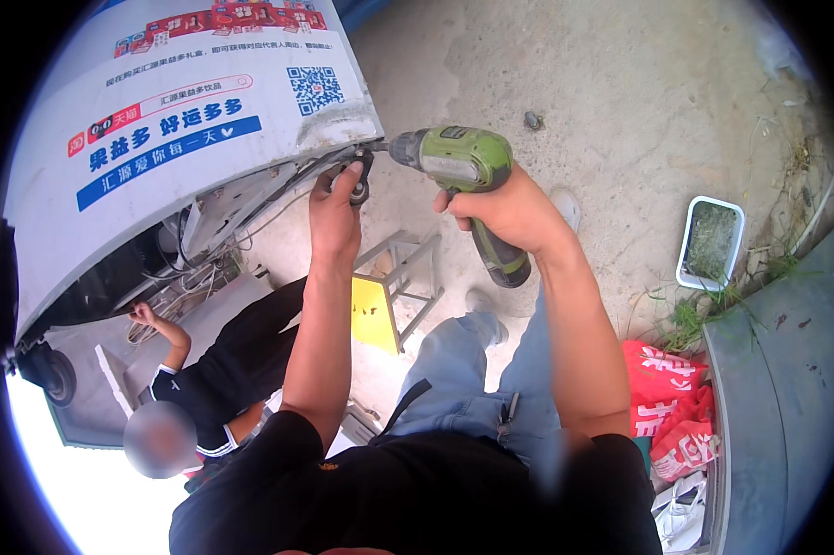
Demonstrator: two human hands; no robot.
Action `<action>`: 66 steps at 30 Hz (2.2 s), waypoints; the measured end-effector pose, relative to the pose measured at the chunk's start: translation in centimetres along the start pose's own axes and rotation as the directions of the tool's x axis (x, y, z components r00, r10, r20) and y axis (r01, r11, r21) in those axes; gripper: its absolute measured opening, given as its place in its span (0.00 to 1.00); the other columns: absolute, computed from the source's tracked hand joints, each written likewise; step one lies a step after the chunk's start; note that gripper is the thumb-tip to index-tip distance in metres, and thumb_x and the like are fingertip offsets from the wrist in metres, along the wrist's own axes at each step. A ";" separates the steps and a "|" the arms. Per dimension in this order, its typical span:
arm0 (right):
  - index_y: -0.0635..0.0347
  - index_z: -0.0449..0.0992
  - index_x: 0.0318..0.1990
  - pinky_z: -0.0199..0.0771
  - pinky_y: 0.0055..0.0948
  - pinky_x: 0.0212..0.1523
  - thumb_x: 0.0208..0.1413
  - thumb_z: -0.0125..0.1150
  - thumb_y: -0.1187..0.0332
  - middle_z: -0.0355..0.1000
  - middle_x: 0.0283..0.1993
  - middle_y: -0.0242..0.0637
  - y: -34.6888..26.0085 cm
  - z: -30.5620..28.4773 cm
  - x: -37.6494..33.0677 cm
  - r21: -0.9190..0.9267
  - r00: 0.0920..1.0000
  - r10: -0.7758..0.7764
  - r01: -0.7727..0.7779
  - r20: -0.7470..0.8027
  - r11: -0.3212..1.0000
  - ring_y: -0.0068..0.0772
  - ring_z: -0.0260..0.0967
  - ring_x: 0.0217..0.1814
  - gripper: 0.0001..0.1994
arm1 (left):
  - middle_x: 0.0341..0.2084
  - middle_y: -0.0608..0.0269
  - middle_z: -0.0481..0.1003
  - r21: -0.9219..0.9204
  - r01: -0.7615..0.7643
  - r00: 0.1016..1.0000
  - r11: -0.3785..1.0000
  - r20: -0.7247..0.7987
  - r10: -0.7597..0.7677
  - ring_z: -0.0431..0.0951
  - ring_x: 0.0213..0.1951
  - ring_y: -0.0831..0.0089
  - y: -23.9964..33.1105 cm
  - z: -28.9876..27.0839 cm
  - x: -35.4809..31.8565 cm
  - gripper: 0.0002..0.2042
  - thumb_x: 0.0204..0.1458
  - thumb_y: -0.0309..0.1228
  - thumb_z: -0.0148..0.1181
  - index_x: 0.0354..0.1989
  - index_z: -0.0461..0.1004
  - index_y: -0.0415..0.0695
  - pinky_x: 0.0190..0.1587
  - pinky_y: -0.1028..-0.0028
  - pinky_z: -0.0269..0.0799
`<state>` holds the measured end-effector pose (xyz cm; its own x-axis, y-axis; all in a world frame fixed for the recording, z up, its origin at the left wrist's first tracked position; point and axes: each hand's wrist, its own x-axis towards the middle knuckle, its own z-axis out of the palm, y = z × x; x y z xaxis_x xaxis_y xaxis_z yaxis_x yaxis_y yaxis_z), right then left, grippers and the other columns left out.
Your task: The person uses a cordless drill to attach caster wheels to the bottom of a metal cabinet frame. They pick up screws from a yellow stool, position the wheels, and drive the screws into the frame. A hammer is briefly used to tap a wheel into place.
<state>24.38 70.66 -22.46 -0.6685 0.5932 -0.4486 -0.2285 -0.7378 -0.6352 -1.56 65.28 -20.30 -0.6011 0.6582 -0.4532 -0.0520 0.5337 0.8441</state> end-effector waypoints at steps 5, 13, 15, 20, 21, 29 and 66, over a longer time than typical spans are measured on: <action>0.65 0.76 0.58 0.76 0.28 0.37 0.51 0.61 0.79 0.81 0.42 0.37 3.3 1.0 -2.9 -0.041 0.984 -0.074 0.068 -0.159 0.997 0.24 0.73 0.33 0.23 | 0.50 0.62 0.77 -0.167 0.048 0.996 0.985 0.081 -0.035 0.77 0.50 0.73 -0.6 -0.5 0.1 0.21 0.61 0.27 0.67 0.61 0.69 0.36 0.53 0.69 0.72; 0.64 0.77 0.57 0.77 0.27 0.41 0.53 0.60 0.81 0.81 0.47 0.36 10.1 5.7 -10.0 -0.198 0.861 -0.268 0.199 -0.433 0.960 0.23 0.75 0.38 0.21 | 0.50 0.57 0.79 -0.489 0.196 0.955 0.850 0.292 -0.052 0.79 0.53 0.65 -2.5 -1.6 -0.1 0.19 0.64 0.34 0.67 0.58 0.72 0.40 0.60 0.58 0.74; 0.64 0.77 0.56 0.77 0.28 0.42 0.54 0.60 0.81 0.81 0.47 0.36 12.0 7.2 -11.2 -0.258 0.832 -0.294 0.189 -0.470 0.947 0.24 0.76 0.39 0.20 | 0.51 0.55 0.79 -0.556 0.244 0.918 0.795 0.397 -0.004 0.79 0.54 0.63 -3.1 -2.1 0.4 0.18 0.64 0.34 0.67 0.58 0.72 0.39 0.60 0.58 0.74; 0.65 0.78 0.55 0.78 0.28 0.43 0.55 0.60 0.82 0.81 0.47 0.35 17.6 10.3 -12.9 -0.322 0.797 -0.334 0.185 -0.504 0.929 0.25 0.77 0.39 0.18 | 0.52 0.51 0.79 -0.560 0.300 0.884 0.772 0.468 -0.003 0.79 0.57 0.58 -4.9 -5.0 -0.3 0.20 0.67 0.39 0.62 0.60 0.72 0.38 0.61 0.58 0.74; 0.65 0.78 0.55 0.78 0.28 0.42 0.55 0.61 0.82 0.81 0.47 0.35 18.6 10.8 -13.1 -0.337 0.799 -0.330 0.171 -0.503 0.926 0.25 0.76 0.39 0.18 | 0.53 0.50 0.80 -0.553 0.299 0.877 0.778 0.481 0.005 0.79 0.57 0.58 -6.0 -6.3 -1.3 0.20 0.68 0.40 0.61 0.60 0.72 0.37 0.61 0.59 0.74; 0.66 0.77 0.58 0.78 0.32 0.53 0.52 0.67 0.77 0.83 0.47 0.43 25.9 15.9 -10.5 -0.783 0.929 -0.171 -0.167 -0.329 0.600 0.34 0.81 0.50 0.23 | 0.52 0.51 0.81 -0.237 0.484 0.823 0.842 0.449 -0.347 0.81 0.54 0.62 -25.1 -19.8 -13.1 0.24 0.67 0.44 0.61 0.61 0.72 0.38 0.58 0.63 0.76; 0.58 0.51 0.79 0.65 0.48 0.72 0.64 0.65 0.63 0.54 0.79 0.56 46.3 42.1 -19.4 -0.638 0.481 0.486 0.227 0.730 0.735 0.62 0.61 0.75 0.40 | 0.49 0.64 0.80 -0.948 0.214 0.626 0.236 -0.053 -0.778 0.82 0.48 0.65 -56.8 -57.1 -19.3 0.22 0.67 0.55 0.58 0.57 0.76 0.51 0.48 0.62 0.84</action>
<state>-2.99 11.46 -16.72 -0.9490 -0.3085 -0.0649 0.1322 -0.2023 -0.9704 -32.53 -8.09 -43.11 -0.3777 -0.0317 -0.9254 -0.8966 -0.2368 0.3741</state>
